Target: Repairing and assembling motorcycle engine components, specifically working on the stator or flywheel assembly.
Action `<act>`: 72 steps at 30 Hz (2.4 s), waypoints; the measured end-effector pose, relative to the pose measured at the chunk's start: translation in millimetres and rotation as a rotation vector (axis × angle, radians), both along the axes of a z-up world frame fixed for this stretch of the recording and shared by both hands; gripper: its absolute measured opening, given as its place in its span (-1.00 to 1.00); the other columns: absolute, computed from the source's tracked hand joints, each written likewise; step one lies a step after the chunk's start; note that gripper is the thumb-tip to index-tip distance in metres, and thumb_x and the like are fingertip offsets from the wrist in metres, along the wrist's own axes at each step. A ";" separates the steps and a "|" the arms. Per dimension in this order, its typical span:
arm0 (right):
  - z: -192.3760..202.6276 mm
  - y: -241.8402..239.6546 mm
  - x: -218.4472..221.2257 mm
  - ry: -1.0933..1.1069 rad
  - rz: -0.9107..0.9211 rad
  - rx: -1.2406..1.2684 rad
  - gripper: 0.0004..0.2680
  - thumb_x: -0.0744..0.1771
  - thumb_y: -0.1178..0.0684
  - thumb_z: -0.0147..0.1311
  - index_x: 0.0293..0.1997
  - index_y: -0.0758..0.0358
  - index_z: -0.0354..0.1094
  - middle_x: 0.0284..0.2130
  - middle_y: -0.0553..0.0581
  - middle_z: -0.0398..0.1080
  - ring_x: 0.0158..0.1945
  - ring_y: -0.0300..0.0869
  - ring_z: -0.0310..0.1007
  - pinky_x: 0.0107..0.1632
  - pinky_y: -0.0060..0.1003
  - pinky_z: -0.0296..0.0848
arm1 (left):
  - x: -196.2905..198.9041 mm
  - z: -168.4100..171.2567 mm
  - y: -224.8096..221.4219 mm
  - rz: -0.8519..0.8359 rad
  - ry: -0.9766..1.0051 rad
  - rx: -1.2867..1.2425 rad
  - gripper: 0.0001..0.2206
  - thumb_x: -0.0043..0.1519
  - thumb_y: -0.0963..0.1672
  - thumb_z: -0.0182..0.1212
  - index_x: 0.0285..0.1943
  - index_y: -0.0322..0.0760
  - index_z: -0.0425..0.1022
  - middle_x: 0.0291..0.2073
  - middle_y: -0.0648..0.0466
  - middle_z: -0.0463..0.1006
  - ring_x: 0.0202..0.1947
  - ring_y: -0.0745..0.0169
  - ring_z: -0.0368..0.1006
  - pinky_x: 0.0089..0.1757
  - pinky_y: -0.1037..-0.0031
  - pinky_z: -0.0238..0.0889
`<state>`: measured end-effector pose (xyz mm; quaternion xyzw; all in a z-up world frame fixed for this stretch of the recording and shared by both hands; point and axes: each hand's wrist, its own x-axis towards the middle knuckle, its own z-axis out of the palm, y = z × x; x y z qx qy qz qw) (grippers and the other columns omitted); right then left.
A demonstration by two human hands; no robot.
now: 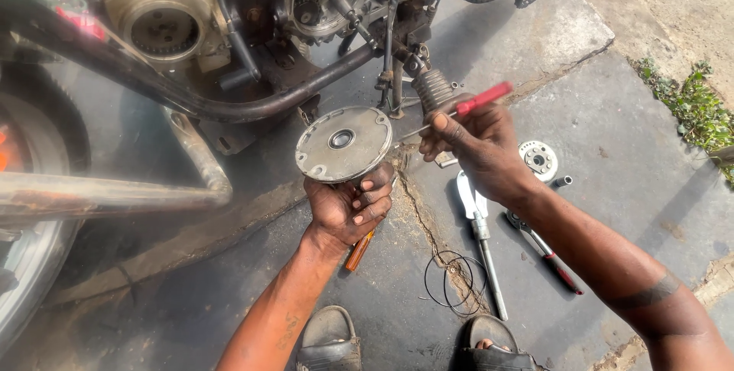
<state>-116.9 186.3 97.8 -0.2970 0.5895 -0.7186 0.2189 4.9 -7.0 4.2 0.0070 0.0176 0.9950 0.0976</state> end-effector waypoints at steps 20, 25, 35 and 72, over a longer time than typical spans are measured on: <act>-17.9 -12.3 -0.8 -0.313 0.091 -0.093 -0.89 0.39 0.10 0.12 -0.09 0.32 0.42 -0.29 0.19 0.53 -0.20 -0.22 0.60 -0.12 -0.38 0.63 | 0.9 -3.7 -0.4 -0.013 0.056 0.037 -0.34 0.28 0.24 -0.05 0.06 -0.46 0.38 -0.44 0.11 0.22 -0.59 0.50 0.05 -0.62 0.70 0.15; -21.6 -16.2 3.3 -0.386 0.002 -0.046 -0.88 0.39 0.10 0.10 -0.12 0.37 0.42 -0.31 0.19 0.53 -0.27 -0.22 0.61 -0.20 -0.42 0.64 | -0.1 -8.4 -0.3 -0.005 0.044 0.024 -0.32 0.28 0.25 -0.06 0.05 -0.48 0.38 -0.45 0.12 0.22 -0.59 0.50 0.06 -0.62 0.70 0.16; -23.5 -16.9 2.1 -0.377 0.033 -0.112 -0.86 0.42 0.09 0.09 -0.11 0.40 0.41 -0.30 0.21 0.54 -0.23 -0.21 0.61 -0.15 -0.40 0.63 | -3.5 -12.7 1.2 -0.019 0.051 0.038 -0.31 0.28 0.25 -0.04 0.10 -0.48 0.37 -0.44 0.12 0.22 -0.58 0.50 0.07 -0.62 0.69 0.16; -16.2 -26.3 64.3 1.195 -0.395 0.065 -0.82 0.29 0.22 0.36 -0.17 0.31 0.36 -0.20 0.25 0.55 -0.18 -0.16 0.64 -0.22 -0.37 0.64 | -1.8 -6.2 5.2 0.106 0.047 -0.022 -0.46 0.30 0.17 -0.18 -0.19 -0.37 0.39 -0.46 0.10 0.36 -0.62 0.49 0.11 -0.63 0.69 0.06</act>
